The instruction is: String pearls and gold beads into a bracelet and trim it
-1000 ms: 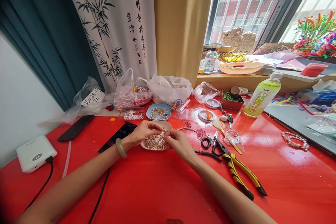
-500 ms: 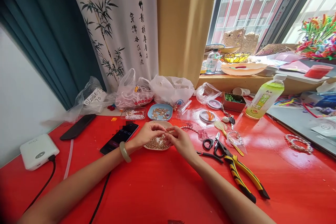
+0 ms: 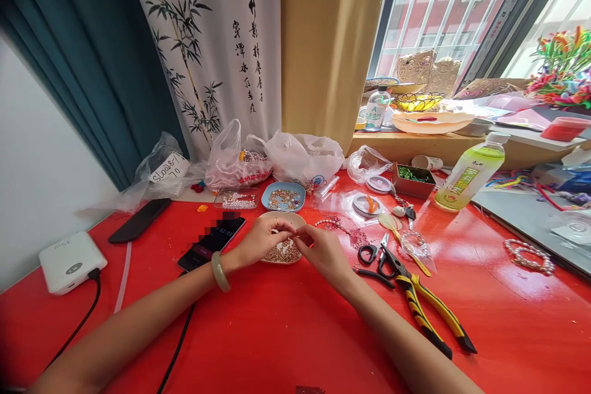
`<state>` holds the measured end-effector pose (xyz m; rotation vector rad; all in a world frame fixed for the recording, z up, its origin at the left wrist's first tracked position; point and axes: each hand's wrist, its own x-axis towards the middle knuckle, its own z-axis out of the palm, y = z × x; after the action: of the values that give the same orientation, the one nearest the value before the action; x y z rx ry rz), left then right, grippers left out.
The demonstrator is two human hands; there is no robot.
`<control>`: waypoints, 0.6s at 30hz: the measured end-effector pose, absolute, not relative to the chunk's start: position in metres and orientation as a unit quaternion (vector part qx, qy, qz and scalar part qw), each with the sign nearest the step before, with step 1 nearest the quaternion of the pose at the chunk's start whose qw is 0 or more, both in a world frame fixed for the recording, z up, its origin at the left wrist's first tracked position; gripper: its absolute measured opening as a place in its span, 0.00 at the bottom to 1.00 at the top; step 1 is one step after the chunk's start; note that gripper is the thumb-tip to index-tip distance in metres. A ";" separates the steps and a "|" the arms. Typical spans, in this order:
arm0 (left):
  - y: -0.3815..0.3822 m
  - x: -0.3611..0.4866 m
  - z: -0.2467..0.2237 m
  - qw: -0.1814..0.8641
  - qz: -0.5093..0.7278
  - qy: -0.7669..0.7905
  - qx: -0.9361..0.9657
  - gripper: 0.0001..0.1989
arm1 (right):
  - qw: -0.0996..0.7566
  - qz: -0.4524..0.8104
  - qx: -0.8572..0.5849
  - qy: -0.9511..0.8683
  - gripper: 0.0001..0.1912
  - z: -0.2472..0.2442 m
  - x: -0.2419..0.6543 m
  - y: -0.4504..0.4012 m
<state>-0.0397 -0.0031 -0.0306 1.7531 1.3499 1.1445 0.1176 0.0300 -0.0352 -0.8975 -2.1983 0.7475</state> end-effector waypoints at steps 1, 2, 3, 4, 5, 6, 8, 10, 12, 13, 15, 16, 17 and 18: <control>-0.004 -0.039 -0.029 0.312 0.431 0.511 0.675 0.09 | 0.311 0.245 -0.344 -0.851 0.07 -0.034 0.118 0.030; -0.006 -0.039 -0.027 0.303 0.427 0.509 0.683 0.10 | 0.301 0.210 -0.348 -0.863 0.07 -0.033 0.118 0.029; -0.007 -0.039 -0.026 0.294 0.425 0.508 0.689 0.10 | 0.290 0.179 -0.353 -0.871 0.07 -0.033 0.119 0.029; -0.008 -0.039 -0.024 0.285 0.423 0.507 0.695 0.10 | 0.283 0.152 -0.357 -0.877 0.07 -0.032 0.119 0.029; -0.009 -0.039 -0.022 0.278 0.423 0.507 0.698 0.10 | 0.277 0.130 -0.360 -0.881 0.07 -0.032 0.119 0.029; -0.010 -0.039 -0.020 0.272 0.422 0.507 0.701 0.10 | 0.273 0.114 -0.363 -0.883 0.07 -0.032 0.120 0.029; -0.011 -0.039 -0.017 0.263 0.422 0.509 0.702 0.09 | 0.267 0.094 -0.366 -0.887 0.07 -0.032 0.121 0.030; -0.012 -0.038 -0.015 0.249 0.424 0.516 0.702 0.08 | 0.266 0.085 -0.372 -0.885 0.07 -0.033 0.122 0.031; -0.012 -0.039 -0.013 0.232 0.428 0.523 0.700 0.08 | 0.276 0.087 -0.378 -0.879 0.07 -0.032 0.123 0.032; -0.011 -0.040 -0.011 0.223 0.427 0.527 0.700 0.08 | 0.283 0.092 -0.378 -0.877 0.07 -0.031 0.124 0.033; -0.011 -0.045 -0.009 0.204 0.420 0.542 0.698 0.09 | 0.298 0.110 -0.376 -0.871 0.07 -0.029 0.125 0.033; -0.011 -0.050 -0.008 0.190 0.412 0.554 0.697 0.10 | 0.305 0.121 -0.373 -0.868 0.07 -0.028 0.126 0.033; -0.012 -0.056 -0.007 0.173 0.404 0.571 0.693 0.10 | 0.313 0.135 -0.371 -0.864 0.07 -0.026 0.126 0.034; -0.014 -0.063 -0.007 0.158 0.391 0.587 0.691 0.11 | 0.320 0.149 -0.368 -0.860 0.07 -0.025 0.127 0.034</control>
<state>-0.0633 -0.0137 -0.0072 1.9762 1.6779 1.1194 0.1270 0.0342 -0.0251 -0.9683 -2.2595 0.3920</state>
